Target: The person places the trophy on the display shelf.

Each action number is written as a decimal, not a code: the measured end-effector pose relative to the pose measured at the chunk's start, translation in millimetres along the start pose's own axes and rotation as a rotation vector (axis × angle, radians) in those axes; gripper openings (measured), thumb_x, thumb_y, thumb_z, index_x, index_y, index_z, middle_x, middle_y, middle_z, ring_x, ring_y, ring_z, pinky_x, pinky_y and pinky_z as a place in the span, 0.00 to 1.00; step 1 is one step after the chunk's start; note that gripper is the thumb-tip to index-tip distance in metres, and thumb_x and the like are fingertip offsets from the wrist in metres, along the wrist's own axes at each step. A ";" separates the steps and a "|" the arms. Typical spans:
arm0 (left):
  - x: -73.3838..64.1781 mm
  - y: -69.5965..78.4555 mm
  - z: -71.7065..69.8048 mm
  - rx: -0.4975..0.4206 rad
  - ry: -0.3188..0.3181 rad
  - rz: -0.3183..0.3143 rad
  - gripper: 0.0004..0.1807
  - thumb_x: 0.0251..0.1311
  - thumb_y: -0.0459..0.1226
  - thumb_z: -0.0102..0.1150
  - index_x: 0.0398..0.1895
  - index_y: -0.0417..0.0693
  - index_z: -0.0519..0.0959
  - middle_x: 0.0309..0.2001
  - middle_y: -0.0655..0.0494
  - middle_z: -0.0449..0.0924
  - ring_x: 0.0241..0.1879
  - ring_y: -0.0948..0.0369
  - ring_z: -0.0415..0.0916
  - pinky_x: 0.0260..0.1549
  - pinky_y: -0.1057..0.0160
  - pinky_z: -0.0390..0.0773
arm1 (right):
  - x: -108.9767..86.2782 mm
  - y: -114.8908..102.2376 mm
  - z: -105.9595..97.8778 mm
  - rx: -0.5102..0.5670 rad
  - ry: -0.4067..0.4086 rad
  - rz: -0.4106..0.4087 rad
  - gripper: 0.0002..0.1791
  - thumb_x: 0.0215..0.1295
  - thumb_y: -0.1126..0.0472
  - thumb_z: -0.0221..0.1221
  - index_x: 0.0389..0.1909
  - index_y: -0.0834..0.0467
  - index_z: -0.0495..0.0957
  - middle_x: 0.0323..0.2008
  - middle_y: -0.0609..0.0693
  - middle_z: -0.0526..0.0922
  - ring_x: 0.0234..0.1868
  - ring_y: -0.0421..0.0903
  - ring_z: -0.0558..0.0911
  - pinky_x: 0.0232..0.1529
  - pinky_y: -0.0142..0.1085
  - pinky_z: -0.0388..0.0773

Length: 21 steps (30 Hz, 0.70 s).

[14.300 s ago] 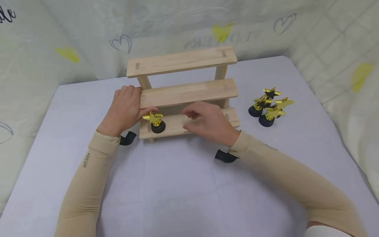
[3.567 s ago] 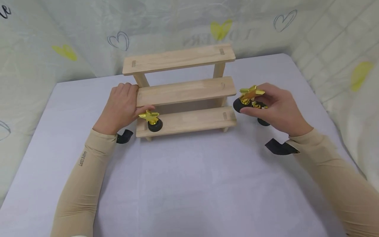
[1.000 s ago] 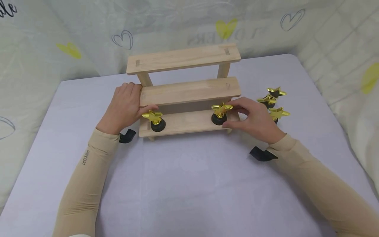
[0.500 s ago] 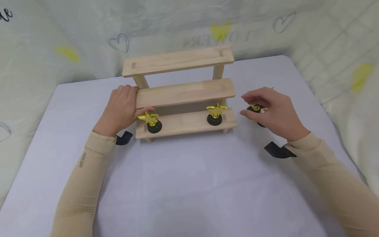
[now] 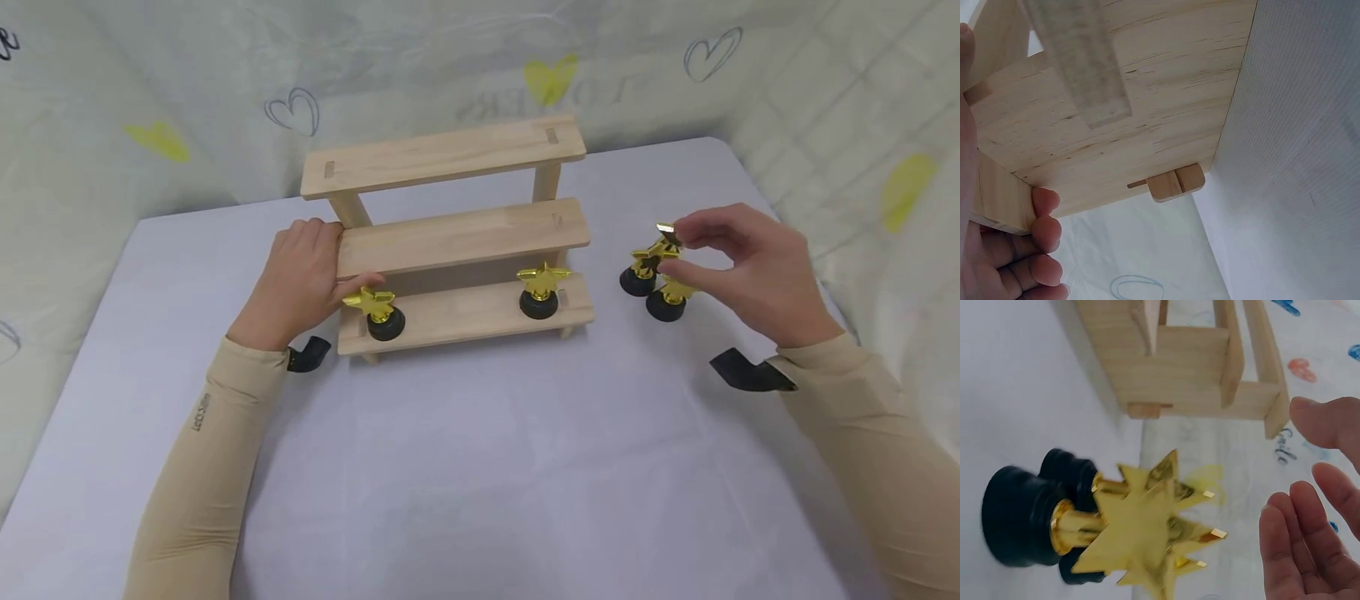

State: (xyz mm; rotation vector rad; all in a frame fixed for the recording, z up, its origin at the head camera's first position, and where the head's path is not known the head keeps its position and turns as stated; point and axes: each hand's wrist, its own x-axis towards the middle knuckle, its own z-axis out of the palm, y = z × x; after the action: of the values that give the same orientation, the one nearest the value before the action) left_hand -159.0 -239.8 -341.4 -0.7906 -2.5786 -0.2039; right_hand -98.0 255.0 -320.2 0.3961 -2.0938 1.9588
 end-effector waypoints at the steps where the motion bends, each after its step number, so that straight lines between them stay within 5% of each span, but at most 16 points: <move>1: 0.0 0.0 -0.3 -0.002 0.005 0.003 0.56 0.60 0.80 0.27 0.39 0.31 0.72 0.29 0.40 0.71 0.30 0.46 0.67 0.33 0.50 0.68 | -1.1 1.0 -1.9 0.001 0.008 0.005 0.25 0.41 0.94 0.64 0.45 0.82 0.78 0.41 0.54 0.89 0.41 0.42 0.88 0.50 0.25 0.82; 8: -0.3 -0.4 -2.6 -0.001 0.010 0.015 0.56 0.59 0.80 0.28 0.40 0.31 0.72 0.28 0.42 0.69 0.30 0.46 0.66 0.32 0.51 0.67 | -9.8 10.0 -13.2 -0.124 0.049 0.064 0.26 0.41 0.91 0.68 0.46 0.79 0.79 0.42 0.50 0.88 0.42 0.40 0.87 0.51 0.23 0.81; 16: -1.1 -0.8 -3.1 -0.008 0.007 0.003 0.56 0.58 0.80 0.29 0.40 0.31 0.72 0.29 0.42 0.69 0.31 0.45 0.66 0.32 0.50 0.67 | -17.9 22.1 -22.9 -0.072 0.021 0.159 0.24 0.47 0.88 0.68 0.49 0.77 0.78 0.44 0.50 0.88 0.43 0.39 0.88 0.49 0.21 0.81; 21: -1.0 -1.5 -3.0 -0.008 0.006 0.011 0.56 0.59 0.80 0.30 0.41 0.31 0.72 0.29 0.41 0.70 0.31 0.45 0.66 0.32 0.50 0.67 | -25.2 32.9 -30.5 -0.269 -0.002 0.257 0.24 0.53 0.80 0.71 0.53 0.70 0.79 0.46 0.42 0.87 0.46 0.32 0.86 0.49 0.17 0.79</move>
State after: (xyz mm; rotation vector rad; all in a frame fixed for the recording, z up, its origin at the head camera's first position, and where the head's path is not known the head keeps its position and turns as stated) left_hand -158.0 -242.3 -339.2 -0.8054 -2.5684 -0.2133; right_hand -86.5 288.2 -357.9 0.0784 -2.4712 1.7624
